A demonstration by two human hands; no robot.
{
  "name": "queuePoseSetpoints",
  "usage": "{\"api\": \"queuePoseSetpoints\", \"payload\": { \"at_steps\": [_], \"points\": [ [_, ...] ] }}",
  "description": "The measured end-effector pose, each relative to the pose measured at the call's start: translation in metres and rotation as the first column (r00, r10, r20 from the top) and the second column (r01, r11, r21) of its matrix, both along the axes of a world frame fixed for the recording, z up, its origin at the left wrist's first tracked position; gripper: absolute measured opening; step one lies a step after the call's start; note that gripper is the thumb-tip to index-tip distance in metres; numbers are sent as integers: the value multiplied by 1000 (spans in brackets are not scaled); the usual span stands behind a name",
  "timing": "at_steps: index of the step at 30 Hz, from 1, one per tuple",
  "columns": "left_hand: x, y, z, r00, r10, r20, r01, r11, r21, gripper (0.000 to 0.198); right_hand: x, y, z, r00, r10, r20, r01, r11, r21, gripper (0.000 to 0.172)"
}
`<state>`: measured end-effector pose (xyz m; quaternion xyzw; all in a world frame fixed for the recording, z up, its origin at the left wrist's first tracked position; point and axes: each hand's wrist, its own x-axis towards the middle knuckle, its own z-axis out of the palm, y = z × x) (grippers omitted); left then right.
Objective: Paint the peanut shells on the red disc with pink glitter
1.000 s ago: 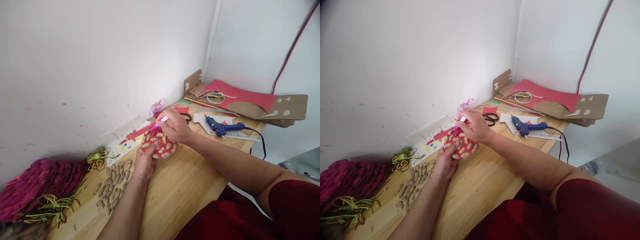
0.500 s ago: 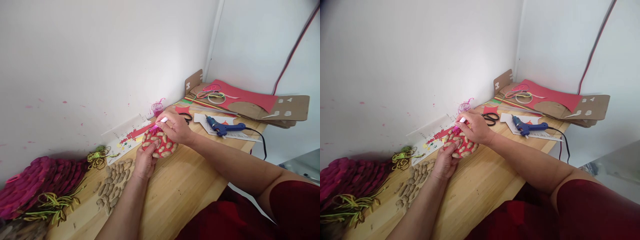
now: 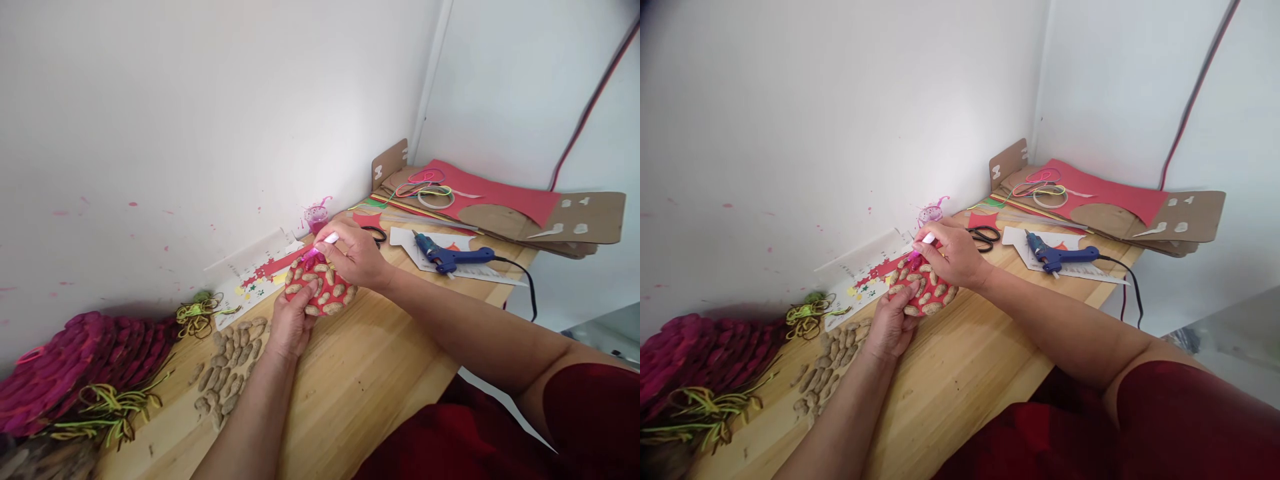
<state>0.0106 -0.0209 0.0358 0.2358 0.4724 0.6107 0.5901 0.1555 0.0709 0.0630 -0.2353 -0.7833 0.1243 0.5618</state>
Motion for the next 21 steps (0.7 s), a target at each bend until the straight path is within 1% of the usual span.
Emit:
{"api": "queuePoseSetpoints", "payload": {
  "at_steps": [5,12,16,18,21],
  "points": [
    [-1,1,-3,1000,-10,-4,10,1000,12,51,-1,0,0,1000,28,14,-27,999,-37,10],
    [-1,3,-5,1000,-9,-6,9,1000,11,53,0,2,-2,1000,-19,8,19,1000,20,9],
    [-1,1,-3,1000,-4,-11,4,1000,5,54,2,3,-1,998,-55,-9,54,998,-25,12],
    [-1,0,-2,1000,-4,-9,4,1000,3,53,2,3,0,999,-44,-14,44,999,-32,12],
    [0,0,-1,1000,2,4,-2,1000,-1,52,0,0,0,1000,-13,-8,13,1000,0,10]
  ]
}}
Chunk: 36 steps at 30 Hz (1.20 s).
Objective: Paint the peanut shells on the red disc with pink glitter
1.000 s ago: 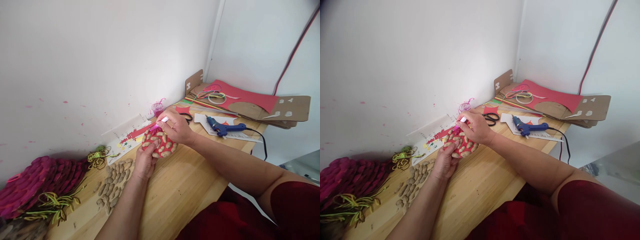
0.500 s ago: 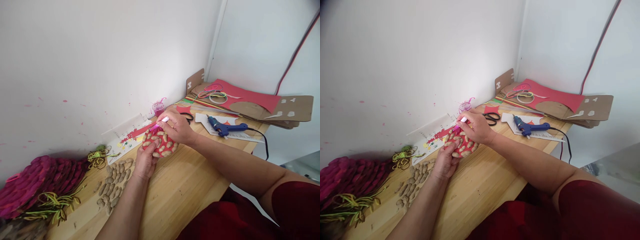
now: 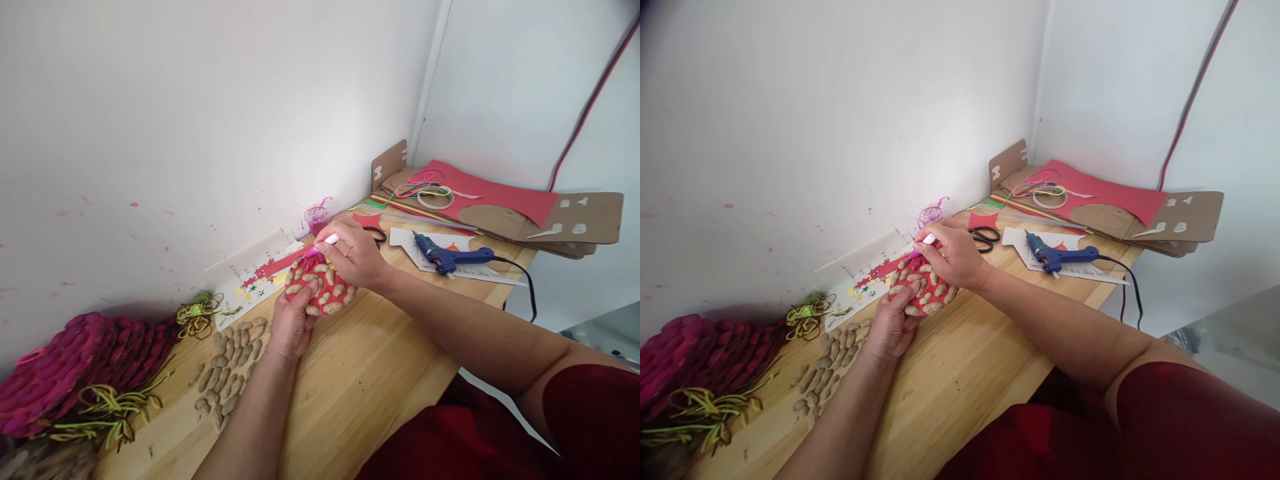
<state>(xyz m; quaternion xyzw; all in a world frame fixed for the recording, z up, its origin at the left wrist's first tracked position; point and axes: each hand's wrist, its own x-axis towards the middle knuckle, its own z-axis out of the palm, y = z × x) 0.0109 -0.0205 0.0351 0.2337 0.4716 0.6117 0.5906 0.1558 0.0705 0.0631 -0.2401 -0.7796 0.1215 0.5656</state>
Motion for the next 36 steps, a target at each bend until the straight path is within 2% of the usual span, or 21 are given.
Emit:
{"api": "queuePoseSetpoints", "payload": {
  "at_steps": [6,12,17,23,28,33,36],
  "points": [
    [1,0,0,1000,3,5,-3,1000,-1,48,-2,-4,-1,999,23,45,-21,999,-45,10],
    [0,0,-1,1000,-4,6,4,1000,8,44,0,1,-1,999,-49,-12,48,998,-51,12],
    [1,0,-1,1000,8,4,-8,1000,9,45,-1,0,-1,999,36,-16,-37,998,-53,11],
    [1,-1,-1,1000,5,12,-5,1000,17,44,-1,3,-3,999,-14,-29,12,997,-72,12],
    [1,0,-1,1000,6,15,-7,1000,22,45,-1,2,-2,999,43,-28,-45,997,-57,11],
    [1,-1,0,1000,4,22,-5,1000,18,46,0,2,-1,999,-30,-26,28,997,-73,12],
    [2,-1,0,1000,7,24,-8,1000,18,47,-1,1,-1,999,10,-39,-14,995,-95,12]
  ]
}}
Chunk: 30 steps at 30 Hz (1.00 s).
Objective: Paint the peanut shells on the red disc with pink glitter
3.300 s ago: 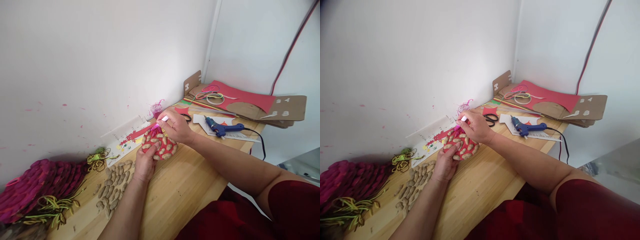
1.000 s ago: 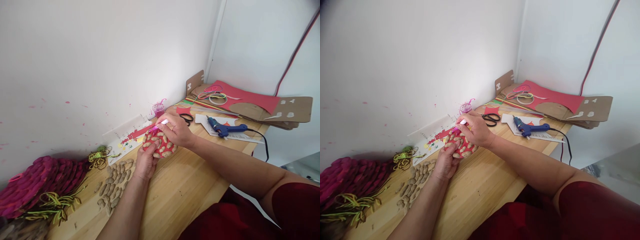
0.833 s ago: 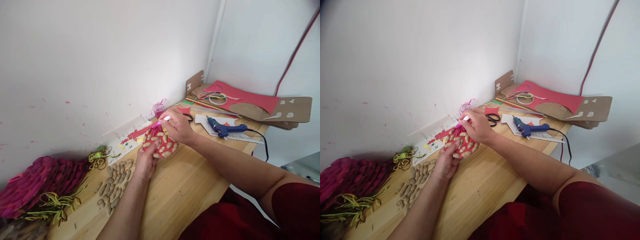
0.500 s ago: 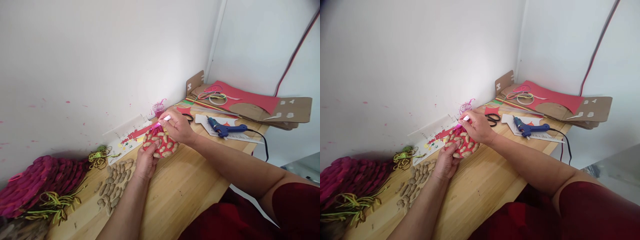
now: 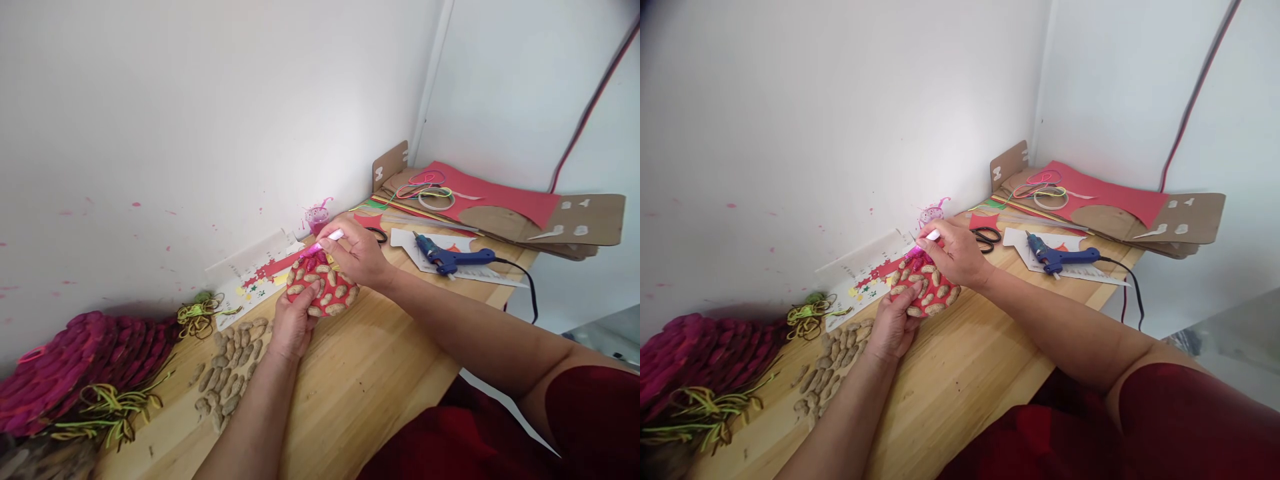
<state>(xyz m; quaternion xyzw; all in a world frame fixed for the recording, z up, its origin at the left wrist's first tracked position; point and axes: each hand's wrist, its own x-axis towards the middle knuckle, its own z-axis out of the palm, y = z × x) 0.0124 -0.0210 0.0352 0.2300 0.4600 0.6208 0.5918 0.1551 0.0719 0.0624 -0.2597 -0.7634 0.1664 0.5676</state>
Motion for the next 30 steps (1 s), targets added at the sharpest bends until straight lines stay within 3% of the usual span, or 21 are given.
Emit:
{"api": "queuePoseSetpoints", "payload": {
  "at_steps": [17,30],
  "points": [
    [1,1,1,1000,11,3,-11,1000,-1,52,0,1,0,1000,-12,4,12,1000,-3,11],
    [3,1,-1,1000,10,-6,-10,1000,29,44,1,-2,2,1000,12,20,-13,998,61,12]
  ]
}}
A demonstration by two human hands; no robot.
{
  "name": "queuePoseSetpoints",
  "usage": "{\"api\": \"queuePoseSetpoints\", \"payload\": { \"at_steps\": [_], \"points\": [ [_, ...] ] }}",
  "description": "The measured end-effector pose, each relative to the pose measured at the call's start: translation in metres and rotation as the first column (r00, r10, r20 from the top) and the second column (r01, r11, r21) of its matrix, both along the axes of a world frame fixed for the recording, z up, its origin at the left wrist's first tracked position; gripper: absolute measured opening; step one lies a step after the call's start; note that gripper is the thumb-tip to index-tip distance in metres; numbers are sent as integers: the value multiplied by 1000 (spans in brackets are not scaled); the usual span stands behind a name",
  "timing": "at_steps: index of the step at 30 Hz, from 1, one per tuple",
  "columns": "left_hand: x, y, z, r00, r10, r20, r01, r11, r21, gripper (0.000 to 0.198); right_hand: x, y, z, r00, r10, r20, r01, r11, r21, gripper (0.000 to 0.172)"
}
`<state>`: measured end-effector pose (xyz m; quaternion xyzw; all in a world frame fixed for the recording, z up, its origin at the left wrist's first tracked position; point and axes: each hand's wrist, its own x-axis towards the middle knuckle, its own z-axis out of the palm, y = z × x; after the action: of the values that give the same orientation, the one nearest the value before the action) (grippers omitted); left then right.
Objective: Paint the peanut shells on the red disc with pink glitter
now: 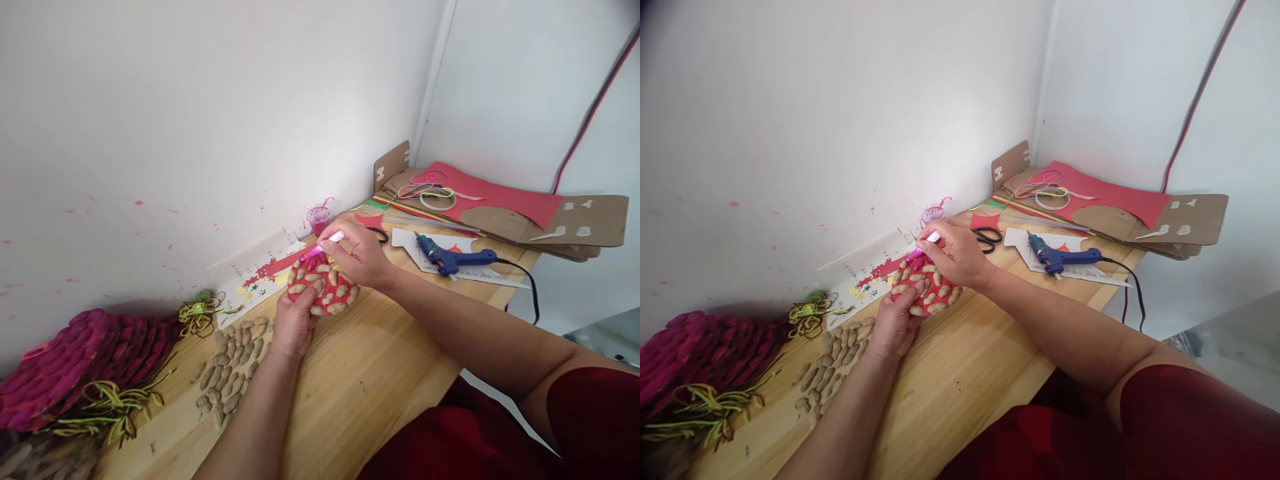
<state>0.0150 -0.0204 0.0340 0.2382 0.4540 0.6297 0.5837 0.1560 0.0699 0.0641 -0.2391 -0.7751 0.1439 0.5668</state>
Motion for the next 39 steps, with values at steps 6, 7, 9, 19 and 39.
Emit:
{"api": "queuePoseSetpoints", "payload": {
  "at_steps": [6,7,9,19,39],
  "points": [
    [3,2,-10,998,22,-51,-19,998,56,41,-2,-9,2,991,55,119,-56,998,0,12],
    [3,2,-11,999,25,-47,-22,998,61,41,-2,-10,2,990,42,133,-45,999,18,12],
    [2,3,-12,999,26,-42,-23,998,66,41,-1,-10,3,989,21,144,-28,998,48,12],
    [1,2,-10,998,39,-55,-37,999,30,44,-3,-14,3,972,-1,236,-30,991,127,17],
    [0,5,-18,999,13,-35,-11,999,32,48,19,29,15,964,-264,-34,257,956,-141,18]
  ]
}}
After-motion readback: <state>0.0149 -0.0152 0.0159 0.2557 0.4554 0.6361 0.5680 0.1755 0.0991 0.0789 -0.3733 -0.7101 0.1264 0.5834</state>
